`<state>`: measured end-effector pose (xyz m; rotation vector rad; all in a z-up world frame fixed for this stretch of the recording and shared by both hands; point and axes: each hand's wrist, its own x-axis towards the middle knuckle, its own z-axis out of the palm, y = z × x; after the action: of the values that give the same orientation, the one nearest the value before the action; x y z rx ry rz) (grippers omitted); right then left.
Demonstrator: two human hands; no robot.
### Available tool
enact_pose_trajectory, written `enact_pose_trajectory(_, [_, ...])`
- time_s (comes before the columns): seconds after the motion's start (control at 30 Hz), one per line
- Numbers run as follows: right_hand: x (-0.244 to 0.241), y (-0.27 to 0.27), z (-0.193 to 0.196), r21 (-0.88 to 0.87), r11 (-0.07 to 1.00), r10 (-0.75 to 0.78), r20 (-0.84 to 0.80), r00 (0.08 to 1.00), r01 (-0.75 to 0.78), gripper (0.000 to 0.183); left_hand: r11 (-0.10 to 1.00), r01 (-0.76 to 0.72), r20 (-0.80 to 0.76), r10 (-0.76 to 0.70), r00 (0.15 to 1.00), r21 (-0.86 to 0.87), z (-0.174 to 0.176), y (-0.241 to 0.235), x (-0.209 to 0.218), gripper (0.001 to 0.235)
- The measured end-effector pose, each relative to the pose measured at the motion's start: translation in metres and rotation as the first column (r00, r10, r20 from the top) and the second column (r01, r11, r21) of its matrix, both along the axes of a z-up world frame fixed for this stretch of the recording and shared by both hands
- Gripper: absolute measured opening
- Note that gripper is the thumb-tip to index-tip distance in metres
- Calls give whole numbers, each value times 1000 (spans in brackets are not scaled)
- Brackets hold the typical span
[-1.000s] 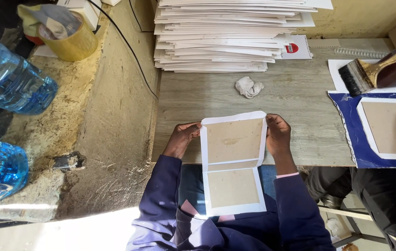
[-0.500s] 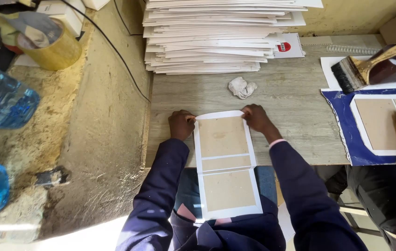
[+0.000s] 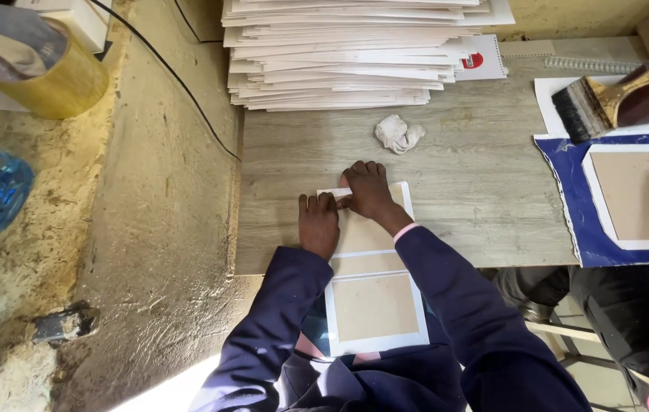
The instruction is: Assembling paper folders by applying adhesive with a cloth and folding them into shape.
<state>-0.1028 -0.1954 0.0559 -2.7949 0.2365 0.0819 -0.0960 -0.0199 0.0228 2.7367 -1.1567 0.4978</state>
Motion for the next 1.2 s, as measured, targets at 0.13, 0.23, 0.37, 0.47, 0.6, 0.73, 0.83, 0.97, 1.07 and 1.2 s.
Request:
enact_pose_trajectory(0.13, [-29,19,-48,-183,983,24,147,989,3,37,1000,14,1,-14,1000,16,-25,-6,2,29])
enact_pose_trajectory(0.23, [-40,26,-81,-242,970,66,311,948,12,25,996,18,-121,-28,992,-89,0,-6,-1,41])
enact_pose_trajectory(0.37, [-45,11,-40,-183,981,121,331,936,-62,22,954,71,-61,-92,994,-292,-21,-12,6,40])
enact_pose_trajectory(0.47, [-61,2,19,-166,986,2,100,995,15,70,950,84,75,-64,995,-300,-39,-12,7,35])
enact_pose_trajectory(0.6, [-81,12,-15,-375,900,-51,413,909,220,100,953,96,211,-35,977,-286,-46,-14,9,30])
enact_pose_trajectory(0.73, [-79,13,-46,-441,860,-78,384,920,257,90,930,134,133,-93,987,-342,-14,-9,6,39])
enact_pose_trajectory(0.83, [-68,-11,-50,-519,834,21,367,930,186,82,948,150,-121,-189,974,-280,-3,-11,9,50])
enact_pose_trajectory(0.97, [-33,-93,-15,-179,983,19,290,957,35,40,933,135,-53,-162,985,-334,-15,-10,6,42])
enact_pose_trajectory(1.07, [11,-143,-24,48,989,-146,349,926,138,50,925,124,-7,-136,991,-358,-17,-12,7,36])
enact_pose_trajectory(1.2, [32,-71,-40,328,929,18,422,907,-171,41,912,127,39,-122,992,-391,-24,-13,8,30])
